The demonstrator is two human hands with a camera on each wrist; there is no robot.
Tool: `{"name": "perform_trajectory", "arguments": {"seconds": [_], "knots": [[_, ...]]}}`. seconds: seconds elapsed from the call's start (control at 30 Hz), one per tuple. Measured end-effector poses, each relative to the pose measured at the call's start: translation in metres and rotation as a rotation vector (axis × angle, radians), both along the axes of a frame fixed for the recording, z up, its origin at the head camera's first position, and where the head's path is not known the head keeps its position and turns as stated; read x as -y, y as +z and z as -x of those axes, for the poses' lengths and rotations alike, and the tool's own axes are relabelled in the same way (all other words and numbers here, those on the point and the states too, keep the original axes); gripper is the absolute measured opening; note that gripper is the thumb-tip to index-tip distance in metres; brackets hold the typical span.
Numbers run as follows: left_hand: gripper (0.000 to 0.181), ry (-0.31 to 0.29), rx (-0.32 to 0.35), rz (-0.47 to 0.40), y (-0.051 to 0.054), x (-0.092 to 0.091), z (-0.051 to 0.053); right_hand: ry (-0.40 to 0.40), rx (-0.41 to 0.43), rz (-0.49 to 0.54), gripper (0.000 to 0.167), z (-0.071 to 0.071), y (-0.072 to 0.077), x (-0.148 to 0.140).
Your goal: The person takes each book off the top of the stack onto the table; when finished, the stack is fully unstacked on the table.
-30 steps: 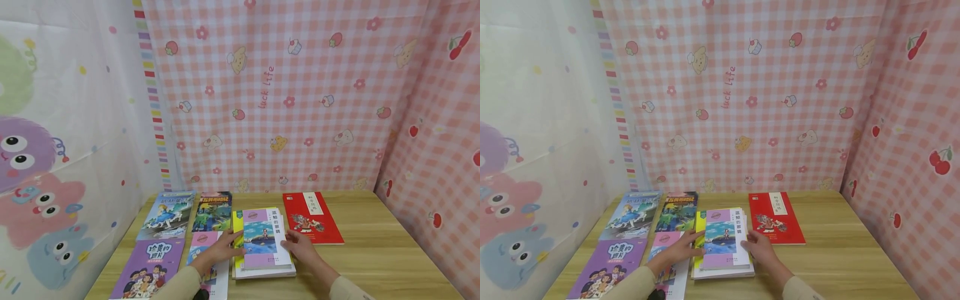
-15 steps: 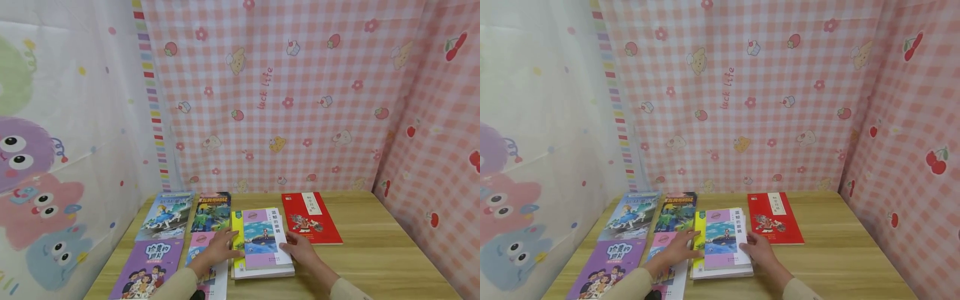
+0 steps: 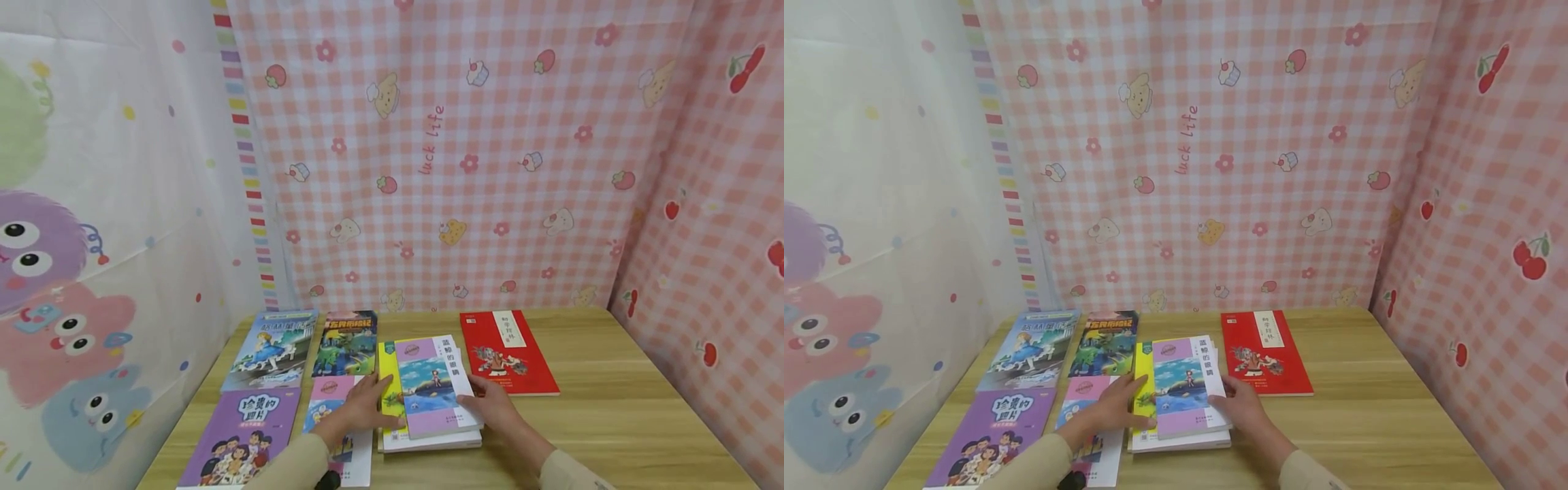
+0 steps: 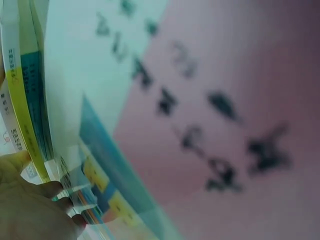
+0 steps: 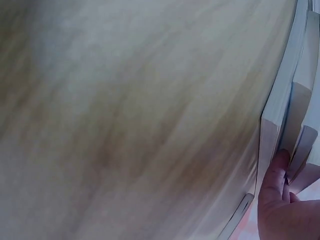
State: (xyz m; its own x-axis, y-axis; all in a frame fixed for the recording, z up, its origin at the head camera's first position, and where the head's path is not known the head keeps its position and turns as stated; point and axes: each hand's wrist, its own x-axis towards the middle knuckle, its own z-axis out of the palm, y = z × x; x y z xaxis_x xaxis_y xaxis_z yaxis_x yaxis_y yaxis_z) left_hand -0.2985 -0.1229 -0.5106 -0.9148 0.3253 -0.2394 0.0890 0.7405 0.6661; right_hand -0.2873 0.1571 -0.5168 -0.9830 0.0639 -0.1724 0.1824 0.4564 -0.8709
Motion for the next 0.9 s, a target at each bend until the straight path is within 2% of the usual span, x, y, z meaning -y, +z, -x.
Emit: {"name": "perform_trajectory", "arguments": {"seconds": [0.23,0.33,0.43,0.63,0.77,0.9], "knots": [[0.098,-0.069,-0.023,0.017,-0.002,0.008,0.002,0.001,0.028,-0.037,0.062,0.001,-0.001,-0.007],[0.099,-0.078,-0.024,0.019,-0.002,0.009,0.002,-0.009,0.061,-0.015,0.06,0.002,-0.001,-0.011],[0.099,-0.082,-0.031,0.026,-0.001,0.009,0.001,-0.011,0.066,0.04,0.059,0.003,0.0,-0.015],[0.099,-0.089,-0.044,0.034,-0.001,0.008,0.0,-0.071,0.061,0.194,0.058,0.003,0.002,-0.022],[0.1,-0.084,-0.045,0.036,-0.001,0.008,0.0,-0.099,0.022,0.309,0.057,0.006,0.005,-0.026],[0.102,-0.084,-0.043,0.037,-0.001,0.008,0.001,-0.085,-0.023,0.371,0.056,0.009,0.009,-0.028]]}}
